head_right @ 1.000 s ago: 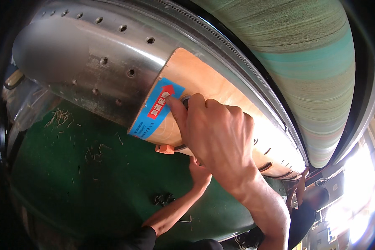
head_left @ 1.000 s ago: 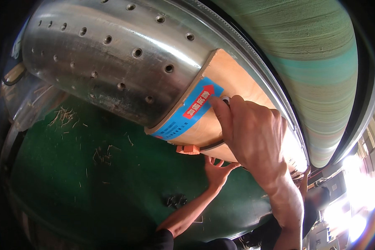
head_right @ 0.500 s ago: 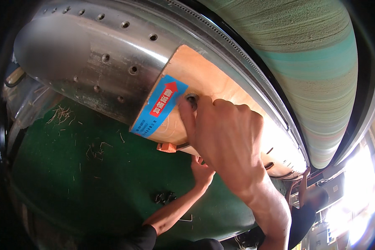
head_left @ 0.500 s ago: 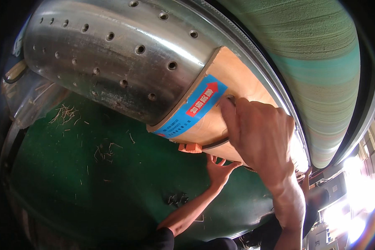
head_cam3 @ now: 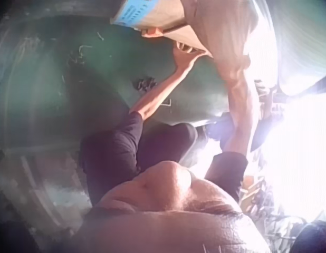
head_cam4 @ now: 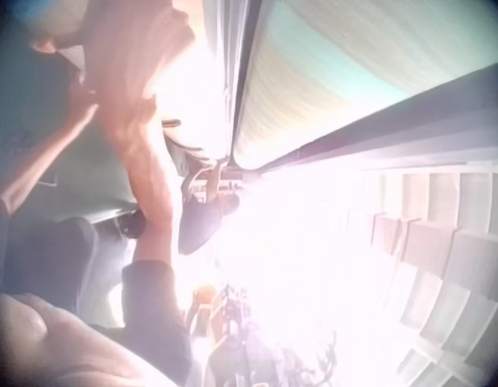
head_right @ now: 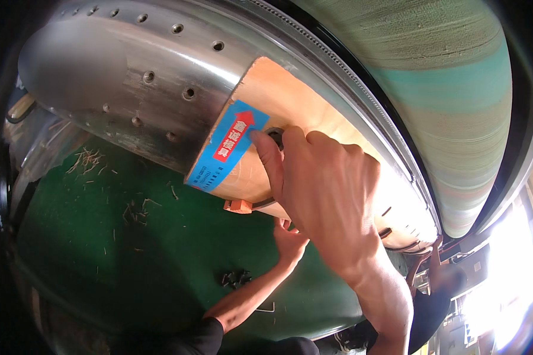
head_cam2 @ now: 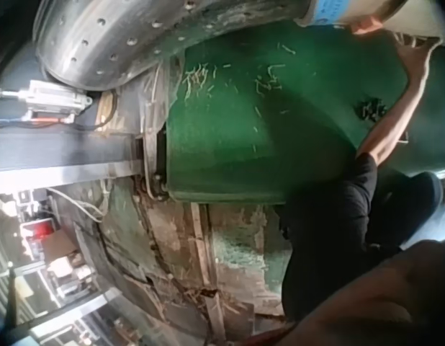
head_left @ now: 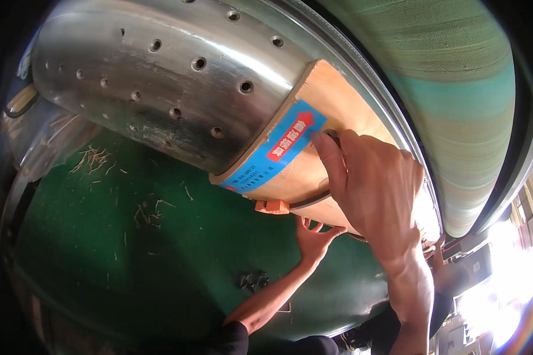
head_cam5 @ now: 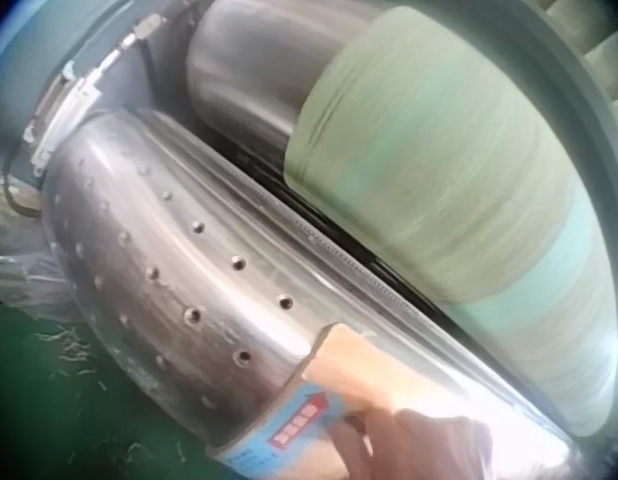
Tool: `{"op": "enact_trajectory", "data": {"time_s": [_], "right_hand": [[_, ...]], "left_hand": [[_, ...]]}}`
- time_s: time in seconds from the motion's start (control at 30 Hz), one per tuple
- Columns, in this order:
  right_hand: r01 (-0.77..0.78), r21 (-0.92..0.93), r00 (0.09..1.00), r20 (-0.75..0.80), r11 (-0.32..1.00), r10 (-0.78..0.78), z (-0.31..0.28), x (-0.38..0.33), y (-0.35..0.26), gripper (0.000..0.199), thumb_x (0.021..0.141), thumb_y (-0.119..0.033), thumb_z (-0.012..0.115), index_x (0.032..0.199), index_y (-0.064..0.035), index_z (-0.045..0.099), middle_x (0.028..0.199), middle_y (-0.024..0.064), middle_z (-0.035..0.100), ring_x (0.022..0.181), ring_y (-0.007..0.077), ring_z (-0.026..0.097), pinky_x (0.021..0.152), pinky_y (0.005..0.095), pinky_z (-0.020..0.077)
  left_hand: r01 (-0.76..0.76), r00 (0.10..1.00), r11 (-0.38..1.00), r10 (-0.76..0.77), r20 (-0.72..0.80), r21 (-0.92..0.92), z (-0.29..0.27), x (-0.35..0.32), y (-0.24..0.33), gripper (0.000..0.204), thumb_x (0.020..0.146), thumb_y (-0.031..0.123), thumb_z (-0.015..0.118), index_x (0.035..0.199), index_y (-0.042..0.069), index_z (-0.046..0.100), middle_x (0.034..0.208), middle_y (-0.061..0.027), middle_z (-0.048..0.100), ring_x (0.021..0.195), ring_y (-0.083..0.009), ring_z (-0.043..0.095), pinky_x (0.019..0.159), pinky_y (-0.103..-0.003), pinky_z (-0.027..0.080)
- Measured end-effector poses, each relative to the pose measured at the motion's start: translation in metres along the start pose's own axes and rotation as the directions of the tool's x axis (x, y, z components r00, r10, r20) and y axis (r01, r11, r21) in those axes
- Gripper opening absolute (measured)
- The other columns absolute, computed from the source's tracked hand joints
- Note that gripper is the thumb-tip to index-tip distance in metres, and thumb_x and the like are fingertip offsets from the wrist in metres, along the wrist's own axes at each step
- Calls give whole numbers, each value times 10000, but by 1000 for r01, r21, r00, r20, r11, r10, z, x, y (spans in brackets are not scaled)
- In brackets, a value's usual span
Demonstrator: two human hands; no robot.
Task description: The person positions a large cylindrical wooden object onto a machine and secures it using straps and bolts. They use a wrench to tighten the bolts, ensuring the object is firmly attached to the machine.
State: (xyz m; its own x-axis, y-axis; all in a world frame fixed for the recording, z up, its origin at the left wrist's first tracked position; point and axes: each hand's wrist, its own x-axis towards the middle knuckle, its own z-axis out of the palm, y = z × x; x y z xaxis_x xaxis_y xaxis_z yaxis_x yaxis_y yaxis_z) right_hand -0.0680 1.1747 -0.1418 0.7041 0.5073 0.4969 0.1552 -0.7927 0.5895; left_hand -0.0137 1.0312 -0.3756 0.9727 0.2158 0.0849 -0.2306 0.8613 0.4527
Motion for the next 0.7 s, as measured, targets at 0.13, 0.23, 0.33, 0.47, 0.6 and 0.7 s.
{"op": "enact_trajectory", "data": {"time_s": [0.13, 0.23, 0.33, 0.47, 0.6, 0.7], "right_hand": [[43, 73, 990, -139, 996, -32, -9, -3, -9, 303, 911, -316, 636, 748, -63, 600, 626, 85, 616, 509, 289, 584, 467, 384, 413], [-9, 13, 998, -58, 1000, 10, 0, -5, -3, 277, 908, -302, 629, 771, -66, 585, 641, 82, 620, 512, 287, 586, 485, 387, 422], [9, 44, 998, -66, 999, -6, -12, -2, -10, 337, 917, -307, 617, 696, -55, 575, 605, 78, 608, 502, 285, 578, 482, 383, 417], [-11, 20, 1000, -25, 1000, 11, -5, -4, -3, 314, 898, -311, 640, 724, -58, 579, 600, 81, 590, 475, 279, 551, 453, 393, 387], [28, 87, 991, -132, 996, -16, -7, -3, -9, 319, 888, -301, 652, 686, -67, 572, 577, 81, 577, 454, 277, 533, 435, 396, 373], [9, -22, 998, -56, 1000, -10, -3, -5, -7, 299, 881, -300, 660, 706, -72, 578, 586, 75, 591, 460, 273, 543, 432, 382, 379]], "left_hand": [[-12, 999, 1000, 12, 46, -11, -3, 1, -4, 1051, 573, 138, 952, 1413, 36, 328, 1398, -128, 475, 1274, -250, 488, 1054, -501, 444], [7, 1000, 1000, -7, -2, -23, 0, -2, -2, 1056, 571, 144, 954, 1414, 36, 327, 1390, -130, 485, 1269, -245, 493, 1047, -497, 451], [-17, 1000, 1000, 17, -1, -14, 2, 5, 2, 1059, 569, 148, 955, 1414, 36, 326, 1384, -128, 494, 1265, -243, 498, 1042, -493, 454], [4, 1000, 999, -5, 13, 35, -1, 0, -3, 1056, 568, 155, 956, 1410, 37, 330, 1375, -127, 505, 1257, -242, 505, 1035, -491, 458], [13, 1000, 997, -13, 7, 78, -2, 0, 9, 1024, 572, 166, 956, 1392, 38, 356, 1364, -128, 517, 1245, -241, 515, 1021, -499, 463], [15, 1000, 998, -16, 12, 67, -3, -3, 4, 1008, 576, 167, 954, 1385, 39, 367, 1361, -126, 521, 1239, -240, 518, 1017, -501, 464]]}}
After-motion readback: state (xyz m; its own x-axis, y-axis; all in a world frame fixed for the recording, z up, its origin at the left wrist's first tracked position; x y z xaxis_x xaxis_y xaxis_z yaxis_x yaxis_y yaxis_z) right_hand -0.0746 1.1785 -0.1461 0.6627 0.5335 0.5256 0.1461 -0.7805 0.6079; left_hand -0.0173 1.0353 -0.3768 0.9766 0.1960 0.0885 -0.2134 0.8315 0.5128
